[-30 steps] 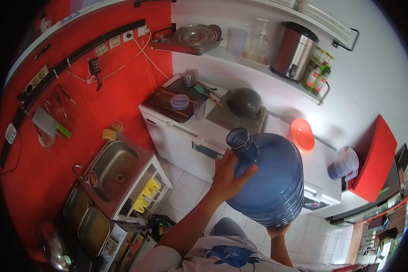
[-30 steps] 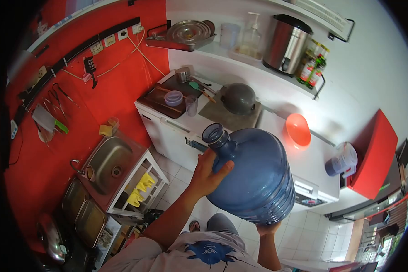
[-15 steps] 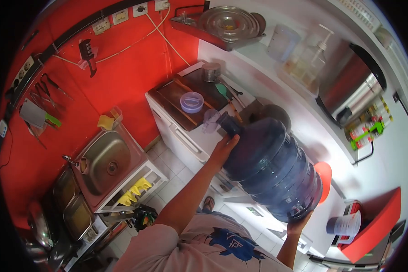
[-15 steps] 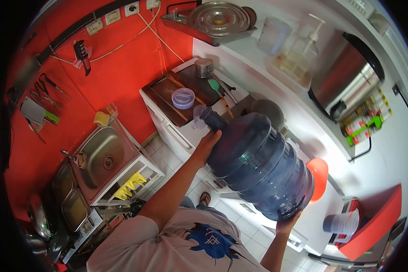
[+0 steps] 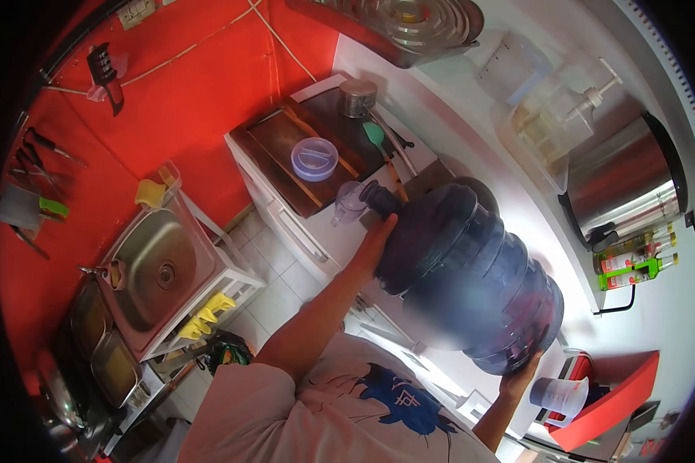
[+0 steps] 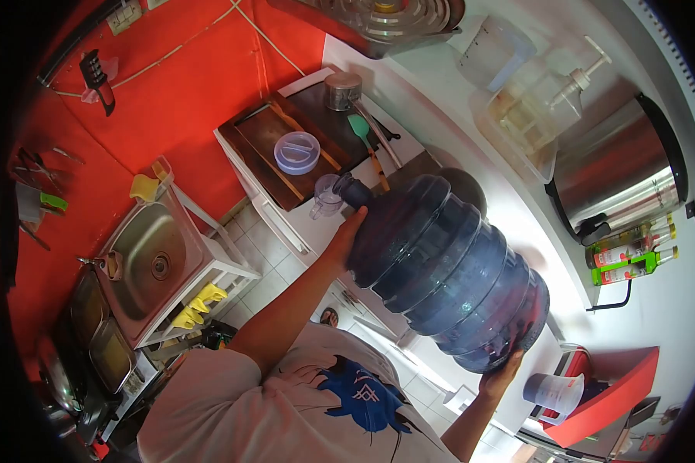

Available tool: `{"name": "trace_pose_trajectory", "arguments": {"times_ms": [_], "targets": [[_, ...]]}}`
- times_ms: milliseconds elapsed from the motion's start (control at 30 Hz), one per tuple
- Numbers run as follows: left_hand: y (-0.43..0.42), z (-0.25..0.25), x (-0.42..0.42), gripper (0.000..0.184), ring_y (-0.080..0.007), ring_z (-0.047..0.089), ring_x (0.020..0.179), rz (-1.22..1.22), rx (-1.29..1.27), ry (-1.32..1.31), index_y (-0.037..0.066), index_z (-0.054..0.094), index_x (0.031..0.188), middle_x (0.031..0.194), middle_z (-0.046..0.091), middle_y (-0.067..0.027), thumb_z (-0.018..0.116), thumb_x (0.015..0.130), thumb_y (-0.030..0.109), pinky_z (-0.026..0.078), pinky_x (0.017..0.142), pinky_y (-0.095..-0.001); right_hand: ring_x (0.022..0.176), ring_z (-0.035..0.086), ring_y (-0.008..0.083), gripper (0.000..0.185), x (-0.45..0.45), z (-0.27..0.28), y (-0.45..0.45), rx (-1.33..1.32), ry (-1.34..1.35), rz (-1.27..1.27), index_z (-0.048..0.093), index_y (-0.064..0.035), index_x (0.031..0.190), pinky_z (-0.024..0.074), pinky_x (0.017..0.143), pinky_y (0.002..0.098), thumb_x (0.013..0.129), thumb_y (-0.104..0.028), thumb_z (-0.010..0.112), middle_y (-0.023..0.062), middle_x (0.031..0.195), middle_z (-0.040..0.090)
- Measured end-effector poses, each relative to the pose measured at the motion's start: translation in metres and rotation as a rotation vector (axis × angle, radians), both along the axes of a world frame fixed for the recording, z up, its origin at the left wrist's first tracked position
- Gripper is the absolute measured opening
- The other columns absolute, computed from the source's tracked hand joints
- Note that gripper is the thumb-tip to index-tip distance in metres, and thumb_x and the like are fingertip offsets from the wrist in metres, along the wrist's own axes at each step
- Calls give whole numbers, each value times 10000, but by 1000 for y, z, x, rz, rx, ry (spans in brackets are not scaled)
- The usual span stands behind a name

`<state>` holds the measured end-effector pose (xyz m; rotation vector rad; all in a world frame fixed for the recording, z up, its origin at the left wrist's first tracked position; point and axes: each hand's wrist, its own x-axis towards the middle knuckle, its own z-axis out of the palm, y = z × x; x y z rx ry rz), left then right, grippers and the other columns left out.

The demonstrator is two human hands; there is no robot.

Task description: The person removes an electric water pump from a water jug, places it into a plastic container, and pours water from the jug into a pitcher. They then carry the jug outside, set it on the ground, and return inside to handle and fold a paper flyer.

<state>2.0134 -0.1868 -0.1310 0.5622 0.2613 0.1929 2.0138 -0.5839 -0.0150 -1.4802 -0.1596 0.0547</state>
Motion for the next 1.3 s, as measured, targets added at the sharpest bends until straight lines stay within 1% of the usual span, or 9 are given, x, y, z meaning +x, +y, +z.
{"name": "trace_pose_trajectory", "arguments": {"times_ms": [33, 100, 133, 367, 467, 600, 1000, 1167, 1300], "targets": [[-1, -8, 2, 652, -212, 552, 1190, -17, -60, 22, 81, 405, 1406, 1335, 541, -109, 557, 931, 501, 439, 1026, -356, 1381, 326, 291, 720, 3, 9, -5, -38, 33, 67, 226, -143, 1522, 287, 1086, 485, 964, -547, 438, 84, 1533, 315], [-3, -17, 5, 639, -216, 551, 1193, -40, -125, 48, 84, 414, 1406, 1340, 541, -114, 537, 941, 505, 437, 1031, -360, 1314, 425, 276, 746, 5, 25, 5, -55, -38, 38, 254, -16, 1487, 376, 1052, 412, 968, -504, 474, 134, 1497, 369], [-4, -18, 5, 647, -221, 550, 1196, -48, -150, 30, 81, 417, 1406, 1345, 538, -116, 515, 944, 523, 436, 1033, -362, 1325, 414, 284, 734, 8, 28, -1, -49, -45, 75, 263, 20, 1471, 341, 1090, 431, 975, -476, 481, 145, 1493, 369], [0, 11, -1, 677, -236, 543, 1208, -79, -254, -83, 86, 414, 1413, 1340, 543, -110, 452, 948, 578, 439, 1039, -377, 1238, 491, 275, 676, 17, 61, 16, -155, -108, 58, 321, 5, 1428, 385, 1039, 418, 971, -456, 509, 151, 1395, 455], [1, 15, -2, 657, -240, 541, 1216, -40, -310, -104, 21, 391, 1399, 1336, 541, -125, 454, 973, 516, 402, 1076, -361, 1328, 399, 300, 726, 28, 63, -5, -204, -52, 38, 286, -10, 1468, 320, 1100, 440, 959, -477, 511, 144, 1481, 367], [3, 15, -3, 654, -236, 545, 1211, -60, -360, -122, 32, 394, 1399, 1330, 547, -117, 442, 974, 526, 418, 1066, -361, 1318, 407, 294, 729, 33, 79, 7, -246, -103, -23, 288, 14, 1457, 297, 1109, 431, 965, -478, 504, 159, 1461, 384], [-2, -6, 9, 651, -221, 570, 1178, -70, -418, -235, 39, 425, 1378, 1285, 578, -104, 407, 977, 551, 451, 1034, -353, 1316, 409, 300, 724, 40, 114, 19, -346, -191, -1, 277, 23, 1457, 321, 1093, 435, 976, -476, 487, 171, 1457, 381], [-7, -11, 15, 686, -220, 578, 1168, -36, -394, -270, 49, 425, 1383, 1282, 580, -107, 388, 965, 591, 475, 1010, -363, 1301, 421, 303, 783, 42, 126, 20, -402, -253, -7, 272, 5, 1467, 341, 1071, 427, 942, -516, 528, 171, 1448, 385], [-5, 10, 6, 704, -228, 579, 1168, -17, -360, -224, 56, 411, 1398, 1297, 570, -106, 380, 959, 606, 480, 1006, -372, 1306, 417, 305, 782, 46, 134, 20, -415, -259, -18, 268, 12, 1467, 334, 1078, 428, 945, -511, 526, 177, 1454, 376]]}}
